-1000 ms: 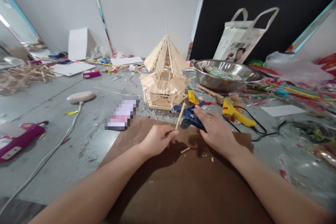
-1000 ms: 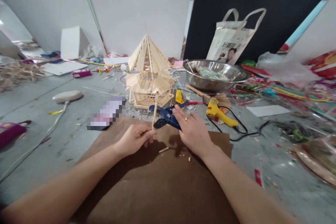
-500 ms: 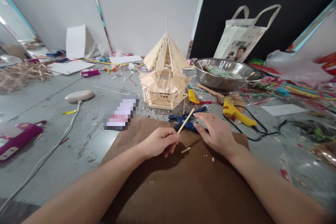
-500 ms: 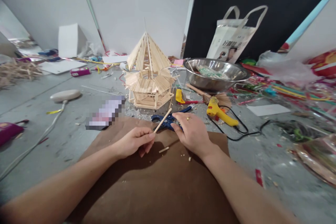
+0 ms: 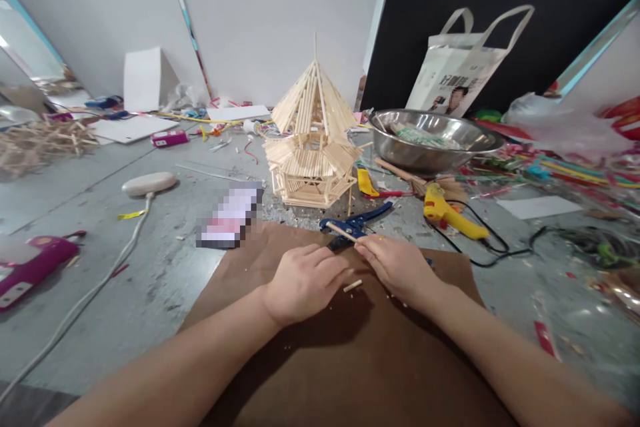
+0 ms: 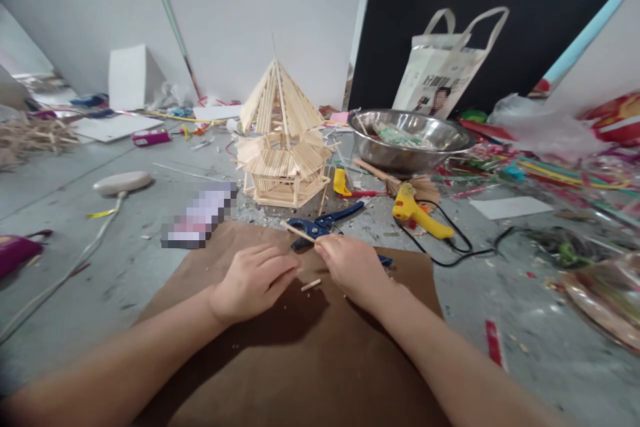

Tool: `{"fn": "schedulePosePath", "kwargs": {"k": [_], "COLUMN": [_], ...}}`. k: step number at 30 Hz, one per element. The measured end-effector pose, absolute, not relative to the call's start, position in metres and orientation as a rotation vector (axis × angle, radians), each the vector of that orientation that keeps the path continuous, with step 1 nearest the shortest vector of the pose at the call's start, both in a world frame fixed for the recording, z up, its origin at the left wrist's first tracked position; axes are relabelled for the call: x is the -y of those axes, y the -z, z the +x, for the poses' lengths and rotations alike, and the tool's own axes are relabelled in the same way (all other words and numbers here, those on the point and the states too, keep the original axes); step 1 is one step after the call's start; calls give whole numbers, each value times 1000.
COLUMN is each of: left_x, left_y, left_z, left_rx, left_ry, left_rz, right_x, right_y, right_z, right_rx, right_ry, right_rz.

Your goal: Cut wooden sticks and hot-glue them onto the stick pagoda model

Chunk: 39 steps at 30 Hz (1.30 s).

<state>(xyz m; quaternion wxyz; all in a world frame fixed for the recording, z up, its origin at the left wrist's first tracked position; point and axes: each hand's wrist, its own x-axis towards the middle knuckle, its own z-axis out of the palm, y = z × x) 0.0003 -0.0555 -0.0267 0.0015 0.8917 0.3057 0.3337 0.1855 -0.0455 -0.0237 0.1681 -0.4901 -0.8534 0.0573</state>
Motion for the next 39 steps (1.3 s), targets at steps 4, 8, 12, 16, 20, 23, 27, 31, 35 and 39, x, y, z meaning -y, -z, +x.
{"fn": "schedulePosePath", "kwargs": {"k": [4, 8, 12, 16, 20, 23, 27, 31, 35, 39], "left_x": [59, 52, 46, 45, 47, 48, 48, 51, 54, 55], "left_y": [23, 29, 35, 33, 32, 32, 31, 28, 26, 26], "left_z": [3, 3, -1, -4, -6, -6, -6, -5, -4, -3], "left_rx": [-875, -1119, -1214, -1169, -1130, -1141, -1116, -1127, -1186, -1193], "left_ry": [-1252, -710, -538, -610, -630, -617, -576, -572, -625, -685], "left_rz": [3041, 2993, 2733, 2604, 2611, 2689, 2842, 2933, 2932, 2888], "right_x": [45, 50, 52, 52, 54, 56, 55, 56, 59, 62], "right_y": [25, 22, 15, 10, 12, 15, 17, 17, 18, 21], "right_z": [188, 184, 186, 186, 182, 180, 177, 175, 172, 169], "right_rx": [2616, 2601, 2487, 2298, 2076, 1974, 1841, 1698, 1567, 1453], "right_ry": [-88, -178, -505, -1013, -1368, -1499, -1645, -1751, -1778, -1812], "right_rz": [-1236, -1177, -1217, -1223, -1214, -1201, -1138, -1073, -1003, -952]}}
